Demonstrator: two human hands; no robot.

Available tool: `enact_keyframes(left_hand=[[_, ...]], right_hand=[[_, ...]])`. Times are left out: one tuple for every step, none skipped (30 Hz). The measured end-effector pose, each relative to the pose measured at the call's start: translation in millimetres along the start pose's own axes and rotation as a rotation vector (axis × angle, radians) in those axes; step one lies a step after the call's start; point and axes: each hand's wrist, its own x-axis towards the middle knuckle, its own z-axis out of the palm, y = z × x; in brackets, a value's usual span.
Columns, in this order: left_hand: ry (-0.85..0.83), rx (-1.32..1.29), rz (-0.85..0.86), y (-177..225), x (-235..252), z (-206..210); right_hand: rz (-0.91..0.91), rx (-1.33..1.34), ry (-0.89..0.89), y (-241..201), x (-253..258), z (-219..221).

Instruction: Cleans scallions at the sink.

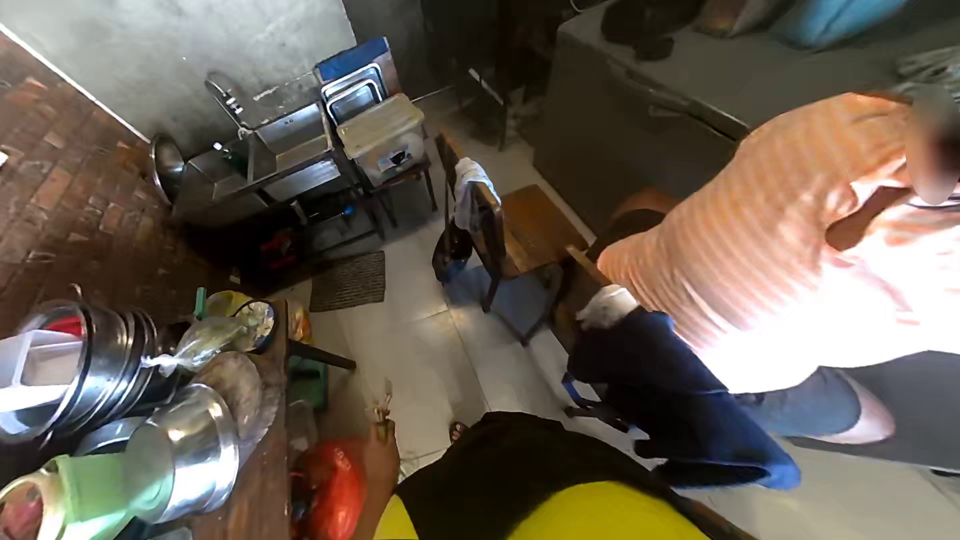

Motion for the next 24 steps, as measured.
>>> enact_keyframes(left_hand=[[0.017, -0.017, 0.014, 19.1, 1.8, -20.2], [0.061, -0.044, 0.051, 28.9, 8.4, -31.8], [0.113, -0.087, 0.099, 34.8, 17.3, -39.0], [0.159, -0.146, 0.155, 40.1, 27.0, -44.8], [0.181, -0.202, 0.189, 47.9, 36.5, -51.7], [0.191, -0.248, 0.212, 57.8, 45.8, -59.2], [0.205, -0.290, 0.234, 67.1, 54.4, -66.1], [0.215, -0.327, 0.250, 76.4, 62.2, -73.1], [0.225, -0.362, 0.267, 87.1, 68.3, -80.9], [0.232, -0.396, 0.282, 99.8, 73.5, -90.0], [0.243, -0.422, 0.299, 112.9, 79.3, -99.9], [0.260, -0.444, 0.318, 125.0, 86.8, -109.8], [0.279, -0.464, 0.329, 136.6, 94.8, -120.2], [0.296, -0.481, 0.332, 147.7, 102.3, -131.9], [0.313, -0.492, 0.332, 156.3, 111.2, -143.9], [0.333, -0.503, 0.336, 163.0, 120.9, -155.3], [0.359, -0.523, 0.343, 168.9, 131.9, -165.0], [0.399, -0.547, 0.348, 175.1, 143.4, -174.2], [0.445, -0.567, 0.360, 183.4, 155.2, -184.6], [0.491, -0.580, 0.364, 191.8, 167.3, -195.3], [0.527, -0.570, 0.354, 198.6, 178.5, -205.8], [0.560, -0.542, 0.326, 205.2, 188.2, -215.9], [0.588, -0.497, 0.276, 212.2, 195.6, -226.2], [0.608, -0.450, 0.228, 220.0, 203.5, -235.7]], right_hand=[[0.103, 0.047, 0.043, 3.8, 104.5, 22.7], [0.040, 0.121, 0.145, 24.5, 206.3, 45.5], [-0.064, 0.147, 0.222, 41.9, 292.0, 60.5], [-0.159, 0.153, 0.265, 47.0, 349.4, 65.2], [-0.226, 0.162, 0.281, 37.8, 373.8, 59.7], [-0.246, 0.160, 0.256, 16.4, 368.7, 45.6], [-0.230, 0.156, 0.213, -7.3, 353.3, 31.7], [-0.221, 0.148, 0.167, -29.3, 333.6, 19.5], [-0.207, 0.119, 0.123, -48.9, 315.1, 8.4], [-0.195, 0.085, 0.097, -63.2, 310.3, 0.4], [-0.190, 0.052, 0.088, -72.4, 320.0, -5.6], [-0.194, 0.027, 0.087, -80.5, 334.2, -12.2], [-0.207, 0.000, 0.084, -87.9, 353.3, -19.8], [-0.213, -0.017, 0.075, -100.4, 363.0, -30.5], [-0.206, -0.014, 0.061, -119.0, 362.2, -43.9], [-0.186, 0.009, 0.037, -141.9, 354.2, -60.4], [-0.172, 0.026, 0.022, -164.2, 352.5, -79.9], [-0.180, 0.039, 0.024, -186.7, 358.4, -101.4], [-0.217, 0.040, 0.042, -212.9, 365.8, -124.6], [-0.272, 0.028, 0.068, -240.8, 375.4, -147.5], [-0.323, 0.043, 0.088, -271.9, 377.7, -170.2], [-0.366, 0.073, 0.109, -303.6, 379.8, -191.9], [-0.405, 0.089, 0.112, -338.8, 376.2, -211.8], [-0.447, 0.085, 0.103, -376.6, 367.2, -231.6]])
